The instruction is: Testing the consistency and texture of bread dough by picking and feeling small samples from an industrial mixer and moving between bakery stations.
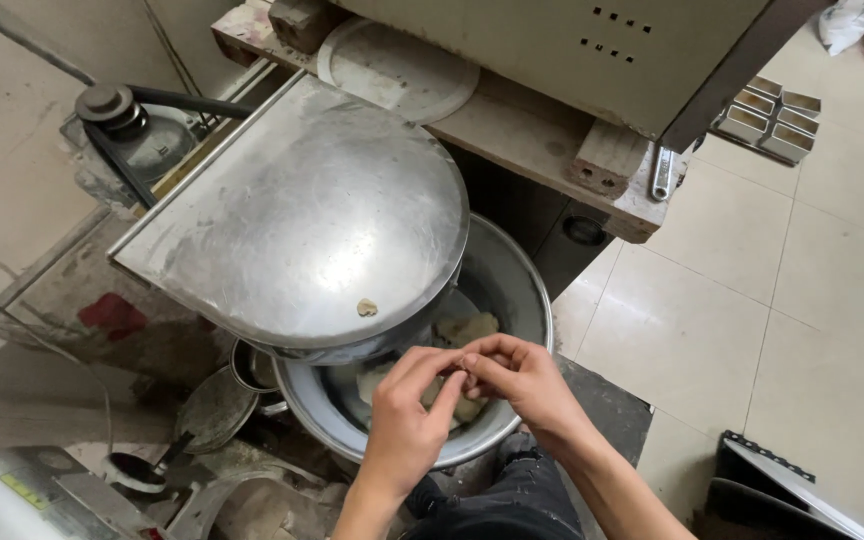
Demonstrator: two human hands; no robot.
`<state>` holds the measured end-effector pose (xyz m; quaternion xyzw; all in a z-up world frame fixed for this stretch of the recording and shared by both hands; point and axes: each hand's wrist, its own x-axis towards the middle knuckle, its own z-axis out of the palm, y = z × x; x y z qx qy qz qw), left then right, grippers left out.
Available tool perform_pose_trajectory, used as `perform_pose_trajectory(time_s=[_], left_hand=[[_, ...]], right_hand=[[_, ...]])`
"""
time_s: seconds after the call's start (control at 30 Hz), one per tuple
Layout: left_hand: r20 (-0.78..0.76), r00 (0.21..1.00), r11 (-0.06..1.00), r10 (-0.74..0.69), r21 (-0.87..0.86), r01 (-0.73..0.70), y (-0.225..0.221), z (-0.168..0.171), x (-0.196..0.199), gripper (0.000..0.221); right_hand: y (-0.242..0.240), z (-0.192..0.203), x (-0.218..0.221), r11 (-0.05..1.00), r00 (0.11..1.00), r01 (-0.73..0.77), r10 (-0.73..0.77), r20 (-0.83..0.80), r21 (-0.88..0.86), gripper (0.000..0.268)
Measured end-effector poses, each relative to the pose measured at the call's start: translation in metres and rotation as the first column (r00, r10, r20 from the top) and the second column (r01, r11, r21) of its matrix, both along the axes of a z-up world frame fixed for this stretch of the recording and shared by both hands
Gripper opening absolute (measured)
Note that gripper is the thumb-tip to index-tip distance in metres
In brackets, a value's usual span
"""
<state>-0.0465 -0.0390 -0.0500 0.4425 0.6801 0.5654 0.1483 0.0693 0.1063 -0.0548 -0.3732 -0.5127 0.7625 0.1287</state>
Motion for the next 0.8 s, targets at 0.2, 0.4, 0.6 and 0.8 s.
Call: perform_pose_trajectory(time_s=[0.2,0.4,0.6,0.8], left_hand=[[0.001,1.000,1.000,0.003,0.024,-0.003,-0.002,0.000,-0.010,0.012],[-0.030,1.000,1.000,-0.004,0.029,0.004,-0.003,0.001,-0.007,0.011],[-0.045,0.998,0.996,0.041,0.086,-0.037,-0.003,-0.005,0.008,0.023],[-0.115,0.987,0.988,0.108,0.124,-0.094,-0.003,-0.001,0.003,0.014]], right_hand=[[0.002,0.009,0.005,0.985,0.988,-0.150,0.147,0.036,0.088,0.019],[0.008,0.006,0.008,0.971,0.979,-0.202,0.199,0.035,0.126,0.024],[0.001,0.000,0.003,0.993,1.000,-0.002,0.001,0.008,0.117,0.012],[-0.006,0.025,0.000,0.995,0.997,-0.062,0.058,0.054,0.072,0.022]])
